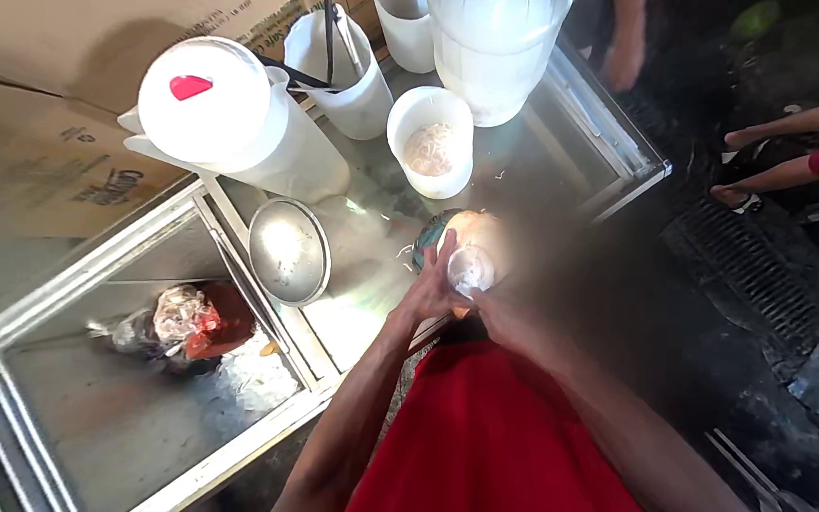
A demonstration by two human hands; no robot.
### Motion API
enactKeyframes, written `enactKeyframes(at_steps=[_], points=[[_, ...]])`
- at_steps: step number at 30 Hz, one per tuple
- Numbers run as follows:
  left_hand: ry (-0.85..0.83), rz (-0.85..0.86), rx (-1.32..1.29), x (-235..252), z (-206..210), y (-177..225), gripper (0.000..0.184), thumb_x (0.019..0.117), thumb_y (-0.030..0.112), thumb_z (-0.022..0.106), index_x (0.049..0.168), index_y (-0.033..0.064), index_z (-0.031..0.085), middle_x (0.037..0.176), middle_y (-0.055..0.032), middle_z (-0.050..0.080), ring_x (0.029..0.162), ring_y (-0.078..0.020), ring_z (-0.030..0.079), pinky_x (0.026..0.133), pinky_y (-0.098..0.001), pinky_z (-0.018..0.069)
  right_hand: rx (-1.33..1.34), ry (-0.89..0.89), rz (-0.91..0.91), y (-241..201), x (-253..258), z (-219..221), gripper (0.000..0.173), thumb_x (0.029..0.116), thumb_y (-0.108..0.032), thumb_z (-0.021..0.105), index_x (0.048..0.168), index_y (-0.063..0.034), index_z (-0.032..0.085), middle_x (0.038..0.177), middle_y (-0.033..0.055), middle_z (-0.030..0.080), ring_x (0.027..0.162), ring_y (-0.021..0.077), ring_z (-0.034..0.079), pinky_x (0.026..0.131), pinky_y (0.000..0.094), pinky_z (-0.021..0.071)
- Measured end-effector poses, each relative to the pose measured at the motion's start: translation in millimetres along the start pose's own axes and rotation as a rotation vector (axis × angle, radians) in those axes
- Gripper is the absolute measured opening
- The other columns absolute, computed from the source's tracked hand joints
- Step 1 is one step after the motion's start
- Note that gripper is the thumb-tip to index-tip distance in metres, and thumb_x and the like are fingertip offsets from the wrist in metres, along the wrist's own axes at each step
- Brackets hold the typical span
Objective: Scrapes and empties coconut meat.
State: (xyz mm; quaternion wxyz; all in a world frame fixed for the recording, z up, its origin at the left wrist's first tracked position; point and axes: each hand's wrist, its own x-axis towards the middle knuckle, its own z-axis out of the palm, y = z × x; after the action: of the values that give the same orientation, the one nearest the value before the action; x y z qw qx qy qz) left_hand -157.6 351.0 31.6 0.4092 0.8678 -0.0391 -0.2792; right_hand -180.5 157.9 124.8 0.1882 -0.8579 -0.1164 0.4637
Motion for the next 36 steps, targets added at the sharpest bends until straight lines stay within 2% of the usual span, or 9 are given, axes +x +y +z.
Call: enactKeyframes(at_steps=[3, 7, 11, 14, 19, 22, 24, 29, 36], points=[[-0.006, -0.058, -0.027, 2, 1, 1, 0.151, 0.0495, 0.048, 0.099, 0.164, 0.0428, 0.001, 0.165, -0.0193, 0.016, 0.140, -0.0356, 0.043, 0.100, -0.0581, 0.0523, -0.016, -0.024, 0.038, 9, -7, -20, 0.039, 0.1069, -0.022, 0.046, 0.144, -0.0177, 0.054, 0.124, 0.0197, 0.067, 0.116, 0.0413, 0.065, 0.091, 0.0633, 0.0528], [0.027, -0.008, -0.042, 4, 2, 4, 0.144, 0.0544, 0.048, 0.097, 0.164, 0.0386, 0.006, 0.162, -0.0211, 0.021, 0.137, -0.0367, 0.045, 0.097, -0.0574, 0.0531, 0.323, 0.073, 0.025, 1, 25, -16, 0.041, 0.1090, -0.024, 0.044, 0.146, -0.0083, 0.052, 0.119, 0.0210, 0.067, 0.106, 0.0345, 0.067, 0.093, 0.0539, 0.0534], [-0.007, 0.106, -0.078, 5, -2, -10, 0.148, 0.0544, 0.033, 0.101, 0.165, 0.0351, 0.003, 0.163, -0.0255, 0.018, 0.139, -0.0409, 0.043, 0.099, -0.0576, 0.0526, 0.005, 0.028, 0.029, -14, 6, 2, 0.044, 0.1068, -0.018, 0.043, 0.150, -0.0141, 0.046, 0.121, 0.0213, 0.067, 0.113, 0.0407, 0.067, 0.089, 0.0596, 0.0551], [0.003, 0.006, -0.098, 2, -1, -6, 0.148, 0.0508, 0.036, 0.101, 0.164, 0.0431, 0.005, 0.162, -0.0201, 0.020, 0.139, -0.0377, 0.043, 0.098, -0.0589, 0.0529, -0.094, -0.004, 0.039, -5, -12, -20, 0.038, 0.1061, -0.021, 0.046, 0.143, -0.0170, 0.056, 0.124, 0.0207, 0.067, 0.115, 0.0426, 0.065, 0.088, 0.0644, 0.0530], [0.303, -0.054, -0.039, -18, 39, 4, 0.146, 0.0586, 0.053, 0.094, 0.165, 0.0148, 0.003, 0.161, -0.0284, 0.023, 0.136, -0.0409, 0.048, 0.098, -0.0547, 0.0543, 0.190, 0.029, 0.055, 1, 11, -34, 0.039, 0.1086, -0.024, 0.045, 0.145, -0.0142, 0.055, 0.120, 0.0202, 0.067, 0.107, 0.0351, 0.067, 0.091, 0.0552, 0.0530], [0.328, -0.114, 0.010, -18, 50, 13, 0.135, 0.0677, 0.050, 0.088, 0.165, 0.0136, 0.002, 0.155, -0.0276, 0.032, 0.120, -0.0379, 0.060, 0.091, -0.0511, 0.0579, 0.276, 0.043, 0.078, -12, 18, -25, 0.036, 0.1076, -0.020, 0.047, 0.140, -0.0071, 0.055, 0.121, 0.0218, 0.066, 0.109, 0.0350, 0.066, 0.095, 0.0534, 0.0515], [0.264, -0.156, 0.002, -15, 41, 16, 0.127, 0.0742, 0.046, 0.084, 0.165, 0.0155, 0.001, 0.152, -0.0264, 0.036, 0.116, -0.0354, 0.062, 0.090, -0.0503, 0.0584, 0.160, 0.076, 0.031, -12, 26, -10, 0.039, 0.1071, -0.021, 0.045, 0.144, -0.0104, 0.054, 0.120, 0.0204, 0.068, 0.114, 0.0372, 0.066, 0.097, 0.0568, 0.0529], [0.180, -0.146, -0.029, -14, 29, 6, 0.149, 0.0539, 0.042, 0.097, 0.166, 0.0222, 0.002, 0.153, -0.0221, 0.036, 0.126, -0.0351, 0.056, 0.094, -0.0536, 0.0560, -0.183, -0.022, -0.011, -16, -1, -20, 0.041, 0.1064, -0.016, 0.045, 0.147, -0.0136, 0.050, 0.118, 0.0231, 0.068, 0.110, 0.0442, 0.067, 0.085, 0.0625, 0.0544], [0.192, -0.160, -0.032, -14, 32, 6, 0.147, 0.0547, 0.045, 0.095, 0.166, 0.0192, 0.002, 0.152, -0.0224, 0.039, 0.128, -0.0346, 0.055, 0.100, -0.0507, 0.0535, 0.041, -0.057, 0.072, -14, 7, -31, 0.043, 0.1065, -0.022, 0.046, 0.148, -0.0153, 0.052, 0.130, 0.0194, 0.065, 0.123, 0.0394, 0.062, 0.099, 0.0617, 0.0502]])
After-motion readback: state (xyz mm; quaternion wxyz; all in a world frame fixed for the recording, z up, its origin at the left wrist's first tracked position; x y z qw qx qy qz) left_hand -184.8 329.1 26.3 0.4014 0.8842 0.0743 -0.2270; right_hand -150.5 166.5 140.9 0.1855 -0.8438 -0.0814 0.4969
